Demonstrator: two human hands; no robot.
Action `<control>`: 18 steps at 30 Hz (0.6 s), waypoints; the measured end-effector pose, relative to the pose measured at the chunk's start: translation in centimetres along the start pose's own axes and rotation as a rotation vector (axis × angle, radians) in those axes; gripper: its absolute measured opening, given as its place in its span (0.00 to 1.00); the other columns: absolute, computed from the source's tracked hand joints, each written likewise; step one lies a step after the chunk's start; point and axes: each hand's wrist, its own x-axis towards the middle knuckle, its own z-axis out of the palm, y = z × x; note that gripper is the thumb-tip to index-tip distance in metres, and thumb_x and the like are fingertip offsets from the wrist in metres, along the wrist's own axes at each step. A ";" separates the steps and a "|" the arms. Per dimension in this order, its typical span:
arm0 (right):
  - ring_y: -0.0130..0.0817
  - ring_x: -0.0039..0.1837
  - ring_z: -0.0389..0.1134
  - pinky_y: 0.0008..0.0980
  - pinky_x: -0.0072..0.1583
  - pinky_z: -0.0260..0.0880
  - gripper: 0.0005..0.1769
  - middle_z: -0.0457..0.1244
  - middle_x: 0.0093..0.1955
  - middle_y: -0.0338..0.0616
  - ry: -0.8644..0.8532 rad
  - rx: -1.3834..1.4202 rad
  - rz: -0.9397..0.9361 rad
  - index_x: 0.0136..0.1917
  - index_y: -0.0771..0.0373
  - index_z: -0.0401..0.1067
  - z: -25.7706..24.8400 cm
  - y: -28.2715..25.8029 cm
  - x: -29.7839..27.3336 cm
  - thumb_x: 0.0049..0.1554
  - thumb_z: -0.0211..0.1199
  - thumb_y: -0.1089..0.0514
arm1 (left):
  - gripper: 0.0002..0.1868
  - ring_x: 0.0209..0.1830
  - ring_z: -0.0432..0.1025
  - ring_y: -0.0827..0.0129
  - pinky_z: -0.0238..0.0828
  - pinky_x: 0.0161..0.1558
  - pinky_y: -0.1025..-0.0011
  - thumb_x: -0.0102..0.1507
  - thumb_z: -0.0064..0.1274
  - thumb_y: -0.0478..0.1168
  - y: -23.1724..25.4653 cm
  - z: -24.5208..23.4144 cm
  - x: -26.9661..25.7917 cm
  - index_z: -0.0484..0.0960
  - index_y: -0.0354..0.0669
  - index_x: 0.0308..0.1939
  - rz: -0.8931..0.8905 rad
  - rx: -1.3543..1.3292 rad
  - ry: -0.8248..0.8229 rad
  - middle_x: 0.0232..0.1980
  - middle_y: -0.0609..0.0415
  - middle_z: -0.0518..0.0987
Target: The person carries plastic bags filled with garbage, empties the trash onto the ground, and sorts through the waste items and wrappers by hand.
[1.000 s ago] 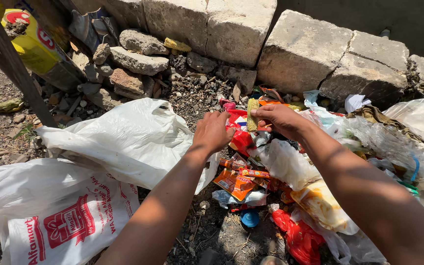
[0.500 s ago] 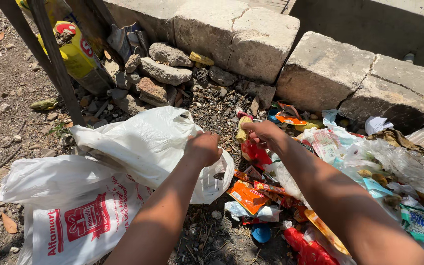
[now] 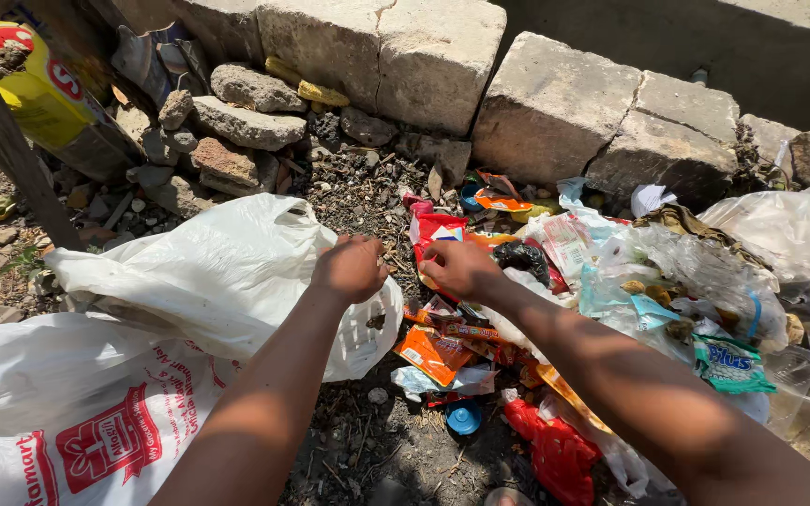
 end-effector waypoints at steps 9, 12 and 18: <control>0.44 0.40 0.63 0.40 0.41 0.63 0.10 0.61 0.33 0.46 0.166 -0.275 -0.159 0.37 0.60 0.68 -3.2 1.2 -6.7 0.45 0.57 0.52 | 0.19 0.51 0.62 0.60 0.59 0.48 0.57 0.56 0.43 0.49 4.2 2.6 2.6 0.69 0.46 0.47 0.138 0.082 0.025 0.47 0.51 0.70; 0.44 0.42 0.62 0.40 0.43 0.62 0.10 0.61 0.34 0.47 0.315 -0.299 -0.124 0.37 0.61 0.68 -4.6 2.9 -6.2 0.45 0.57 0.53 | 0.15 0.46 0.66 0.58 0.61 0.46 0.59 0.55 0.44 0.47 4.6 3.1 3.0 0.73 0.45 0.42 0.211 0.008 0.089 0.43 0.50 0.73; 0.48 0.47 0.60 0.43 0.47 0.62 0.11 0.63 0.39 0.51 0.258 -0.524 0.242 0.38 0.62 0.71 -8.7 8.9 -0.4 0.45 0.58 0.53 | 0.12 0.41 0.67 0.56 0.62 0.43 0.60 0.53 0.45 0.43 4.9 3.5 3.7 0.76 0.41 0.37 0.269 -0.258 0.301 0.37 0.47 0.74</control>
